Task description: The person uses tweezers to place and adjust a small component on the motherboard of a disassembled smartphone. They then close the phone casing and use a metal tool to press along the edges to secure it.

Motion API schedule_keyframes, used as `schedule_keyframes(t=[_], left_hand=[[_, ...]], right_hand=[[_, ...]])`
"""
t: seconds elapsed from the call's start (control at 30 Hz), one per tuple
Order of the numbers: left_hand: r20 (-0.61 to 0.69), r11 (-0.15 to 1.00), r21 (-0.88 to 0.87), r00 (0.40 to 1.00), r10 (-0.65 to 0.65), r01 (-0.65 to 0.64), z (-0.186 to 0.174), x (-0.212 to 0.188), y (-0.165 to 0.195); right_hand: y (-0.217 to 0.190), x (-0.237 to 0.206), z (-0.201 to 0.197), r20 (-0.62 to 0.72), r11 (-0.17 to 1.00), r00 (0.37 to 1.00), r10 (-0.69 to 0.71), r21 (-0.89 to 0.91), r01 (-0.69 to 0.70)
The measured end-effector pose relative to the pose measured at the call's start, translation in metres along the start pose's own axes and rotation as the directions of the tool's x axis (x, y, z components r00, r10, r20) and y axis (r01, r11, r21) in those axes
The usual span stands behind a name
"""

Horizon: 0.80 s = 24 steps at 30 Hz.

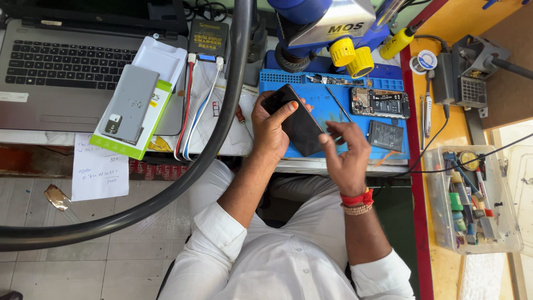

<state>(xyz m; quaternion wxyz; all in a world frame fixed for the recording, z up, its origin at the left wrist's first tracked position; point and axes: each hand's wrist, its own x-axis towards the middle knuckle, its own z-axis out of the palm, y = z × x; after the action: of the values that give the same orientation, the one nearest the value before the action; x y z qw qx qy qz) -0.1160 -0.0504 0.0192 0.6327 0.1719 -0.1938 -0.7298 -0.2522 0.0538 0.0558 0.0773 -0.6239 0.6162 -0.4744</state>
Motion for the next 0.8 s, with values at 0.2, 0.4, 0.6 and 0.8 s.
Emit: schedule_keyframes(t=[0.2,0.4,0.6,0.8], left_hand=[[0.024,1.0,-0.007,1.0,-0.007,0.007,-0.001,-0.002,0.001],[0.052,0.998,-0.029,0.998,-0.045,0.047,0.004,-0.003,0.012],[0.146,0.965,0.223,0.975,-0.17,0.135,0.0,0.004,0.032],[0.184,0.79,0.612,0.979,-0.089,-0.044,0.002,0.014,0.043]], right_hand=[[0.011,-0.005,0.02,0.159,0.915,0.963,0.217,0.311,-0.257],[0.017,-0.004,0.017,0.146,0.946,0.961,0.237,0.19,-0.262],[0.025,0.015,-0.008,0.146,0.973,0.983,0.11,0.186,-0.137],[0.044,0.031,-0.008,0.165,0.951,0.983,0.079,0.284,-0.124]])
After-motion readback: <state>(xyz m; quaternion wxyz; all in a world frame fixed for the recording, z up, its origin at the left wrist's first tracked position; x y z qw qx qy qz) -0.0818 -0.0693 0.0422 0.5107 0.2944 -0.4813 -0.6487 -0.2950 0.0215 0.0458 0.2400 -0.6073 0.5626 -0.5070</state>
